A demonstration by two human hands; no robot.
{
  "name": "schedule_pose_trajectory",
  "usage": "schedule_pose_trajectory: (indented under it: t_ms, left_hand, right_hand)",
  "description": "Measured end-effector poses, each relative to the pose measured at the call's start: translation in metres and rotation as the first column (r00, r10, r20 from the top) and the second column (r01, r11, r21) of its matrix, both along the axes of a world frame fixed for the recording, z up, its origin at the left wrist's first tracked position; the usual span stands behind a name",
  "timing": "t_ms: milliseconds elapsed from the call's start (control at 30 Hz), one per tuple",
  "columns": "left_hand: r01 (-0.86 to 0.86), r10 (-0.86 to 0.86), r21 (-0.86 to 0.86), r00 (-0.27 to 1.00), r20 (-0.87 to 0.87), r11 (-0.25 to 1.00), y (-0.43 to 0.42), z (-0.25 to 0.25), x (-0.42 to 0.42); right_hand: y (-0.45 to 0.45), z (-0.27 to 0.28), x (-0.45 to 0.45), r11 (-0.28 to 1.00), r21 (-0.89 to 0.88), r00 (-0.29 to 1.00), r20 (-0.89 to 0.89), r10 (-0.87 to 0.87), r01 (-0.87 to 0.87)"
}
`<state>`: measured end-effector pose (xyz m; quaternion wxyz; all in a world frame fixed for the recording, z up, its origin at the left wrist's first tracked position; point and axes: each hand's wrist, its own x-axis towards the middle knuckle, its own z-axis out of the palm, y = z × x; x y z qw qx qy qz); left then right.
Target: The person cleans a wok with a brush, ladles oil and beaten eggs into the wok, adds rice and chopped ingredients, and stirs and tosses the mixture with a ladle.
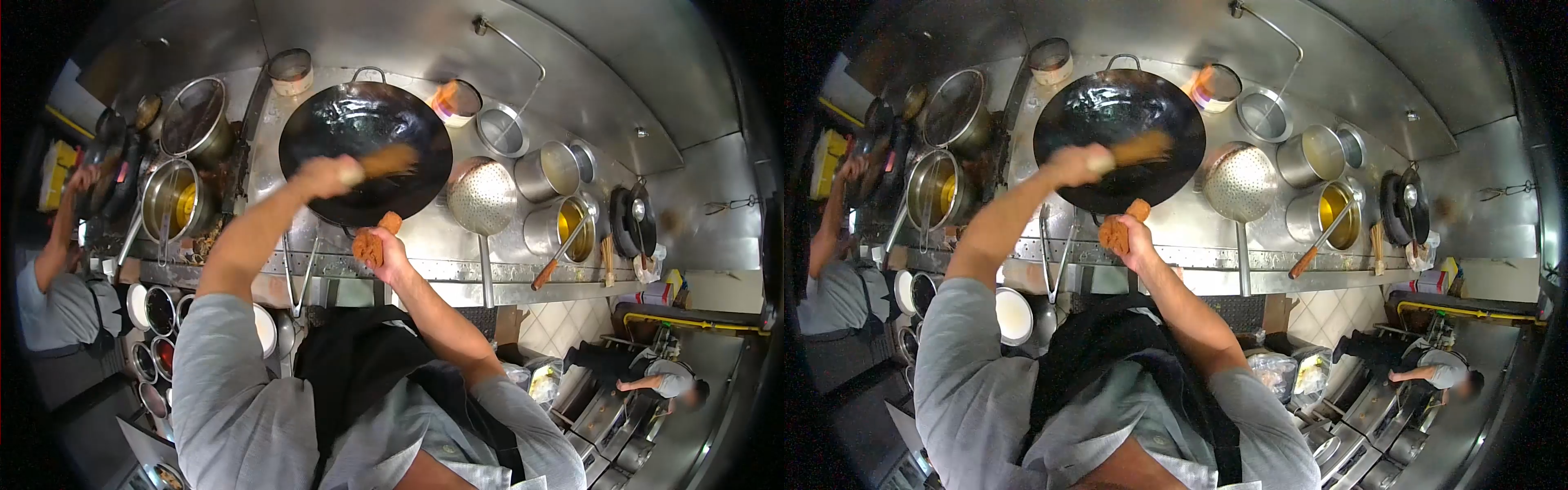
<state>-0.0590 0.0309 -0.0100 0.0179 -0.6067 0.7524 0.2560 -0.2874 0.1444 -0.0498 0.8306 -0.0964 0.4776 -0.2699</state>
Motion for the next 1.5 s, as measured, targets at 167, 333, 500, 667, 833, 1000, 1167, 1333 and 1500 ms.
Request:
schedule_pose_trajectory:
  t_ms: [167,333,500,667,833,1000,1167,1333,1500]
  left_hand:
    - [-0.632,0.564,-0.315,0.774,-0.288,0.708,-0.047,0.021,0.042]
    - [-0.462,0.434,-0.081,0.871,-0.229,0.883,-0.041,-0.063,-0.057]
    - [-0.106,0.108,-0.052,0.993,0.042,0.993,-0.012,-0.018,-0.024]
    - [-0.686,0.620,-0.305,0.728,-0.293,0.661,-0.052,0.000,0.026]
    - [-0.386,0.406,0.125,0.870,-0.280,0.914,-0.029,-0.044,-0.044]
    - [0.293,-0.225,0.180,0.920,-0.322,0.939,0.038,0.042,0.005]
    - [-0.397,0.456,-0.344,0.884,0.108,0.851,-0.043,0.049,0.096]
    - [-0.541,0.532,-0.017,0.831,-0.163,0.841,-0.043,-0.036,-0.006]
    - [-0.012,0.191,0.381,0.879,-0.437,0.924,0.041,0.042,-0.046]
  right_hand:
    - [0.006,-0.001,-0.004,1.000,-0.002,0.999,-0.037,-0.011,0.011]
    - [-0.003,-0.010,-0.004,0.997,-0.031,0.998,0.014,0.067,-0.067]
    - [0.000,-0.008,-0.001,1.000,-0.020,1.000,0.007,0.007,-0.007]
    - [0.002,0.002,0.002,0.997,-0.021,0.996,-0.040,-0.075,0.074]
    - [-0.003,-0.011,-0.004,0.999,-0.028,1.000,0.016,0.018,-0.018]
    - [-0.005,-0.022,-0.007,0.999,-0.037,1.000,0.022,0.013,-0.012]
    - [-0.001,-0.008,0.001,1.000,-0.022,1.000,0.019,-0.011,0.011]
    - [-0.003,-0.008,0.001,1.000,-0.025,0.999,0.045,0.010,-0.009]
    - [-0.007,-0.031,-0.005,0.999,-0.037,1.000,0.014,0.014,-0.014]
